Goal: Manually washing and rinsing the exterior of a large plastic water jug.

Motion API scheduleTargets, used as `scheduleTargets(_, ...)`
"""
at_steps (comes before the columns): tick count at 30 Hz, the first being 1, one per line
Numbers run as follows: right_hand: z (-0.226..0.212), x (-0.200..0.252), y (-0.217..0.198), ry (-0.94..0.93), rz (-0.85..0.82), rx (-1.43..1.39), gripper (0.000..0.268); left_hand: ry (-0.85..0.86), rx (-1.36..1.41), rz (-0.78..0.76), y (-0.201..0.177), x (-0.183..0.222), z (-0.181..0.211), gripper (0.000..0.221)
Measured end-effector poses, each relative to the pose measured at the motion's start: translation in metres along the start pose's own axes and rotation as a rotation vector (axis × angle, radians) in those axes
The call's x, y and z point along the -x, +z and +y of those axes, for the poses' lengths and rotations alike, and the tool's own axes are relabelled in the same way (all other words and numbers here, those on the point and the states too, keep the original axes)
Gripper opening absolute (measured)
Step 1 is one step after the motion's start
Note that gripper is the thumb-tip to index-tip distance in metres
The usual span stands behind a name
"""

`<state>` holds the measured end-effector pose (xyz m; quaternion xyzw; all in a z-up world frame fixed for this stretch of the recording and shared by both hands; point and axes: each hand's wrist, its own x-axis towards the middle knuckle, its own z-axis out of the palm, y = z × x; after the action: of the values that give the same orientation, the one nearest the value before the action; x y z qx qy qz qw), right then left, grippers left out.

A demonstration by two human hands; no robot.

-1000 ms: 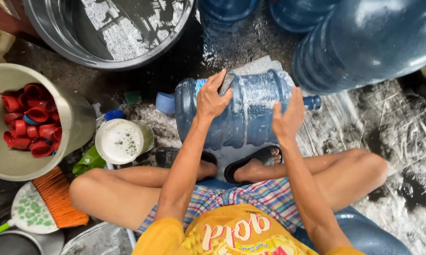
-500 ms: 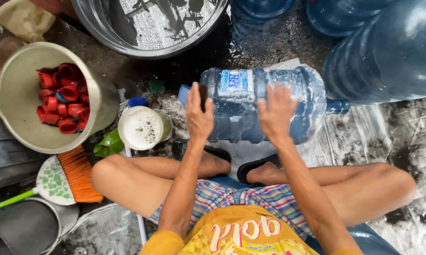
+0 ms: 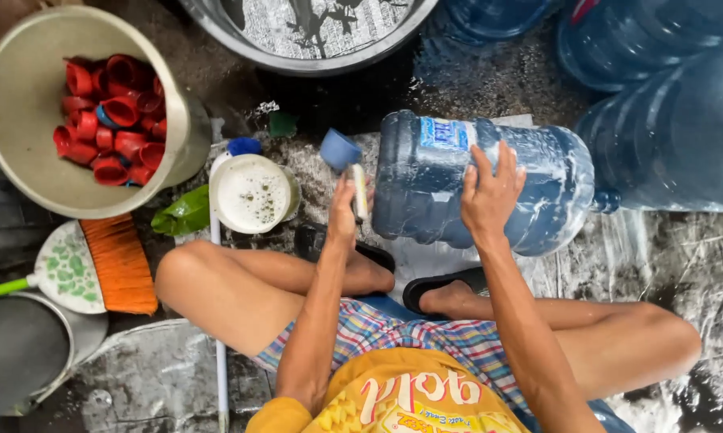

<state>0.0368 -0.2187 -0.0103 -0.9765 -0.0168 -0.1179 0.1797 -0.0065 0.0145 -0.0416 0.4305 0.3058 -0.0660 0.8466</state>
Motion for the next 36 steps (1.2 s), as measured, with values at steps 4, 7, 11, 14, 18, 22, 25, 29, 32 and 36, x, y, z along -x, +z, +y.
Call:
scheduleTargets(4, 0.000, -0.004, 0.007, 0.002, 0.013, 0.007, 0.033, 0.230, -0.694, -0.099, 0.053, 0.037, 0.026, 0.063)
scheduleTargets(7, -0.004, -0.001, 0.001, 0.016, -0.001, -0.025, 0.031, 0.399, -1.105, -0.051, 0.088, -0.008, 0.033, 0.053)
scheduleTargets(11, -0.015, -0.004, -0.006, 0.009, 0.061, -0.056, 0.027, 0.601, -1.371, 0.121, 0.099, -0.062, 0.023, 0.056)
scheduleTargets(14, -0.016, -0.023, -0.006, 0.029, 0.096, -0.060, 0.026, 0.577, -1.277, 0.152, 0.089, 0.014, 0.025, 0.059)
scheduleTargets(18, -0.005, -0.009, -0.002, -0.020, 0.084, -0.081, 0.026, 0.592, -1.104, 0.189, 0.064, 0.068, -0.008, 0.064)
scheduleTargets(22, -0.004, -0.004, -0.007, -0.006, 0.032, -0.120, 0.027, 0.633, -1.167, 0.158, 0.081, -0.030, 0.020, 0.058)
scheduleTargets(25, -0.006, -0.013, -0.007, -0.031, 0.053, -0.106, 0.028, 0.548, -1.239, 0.197, 0.081, -0.056, 0.027, 0.055)
scheduleTargets(29, -0.009, -0.019, -0.006, 0.016, 0.027, -0.100, 0.028, 0.551, -0.979, 0.135, 0.058, 0.038, 0.002, 0.062)
scheduleTargets(32, -0.013, -0.018, -0.008, 0.018, 0.019, -0.105, 0.029, 0.615, -1.022, 0.250, 0.071, 0.050, -0.007, 0.060)
scheduleTargets(36, 0.000, -0.015, 0.000, -0.038, 0.056, -0.096, 0.029, 0.852, -1.268, 0.317, 0.107, -0.020, 0.015, 0.063)
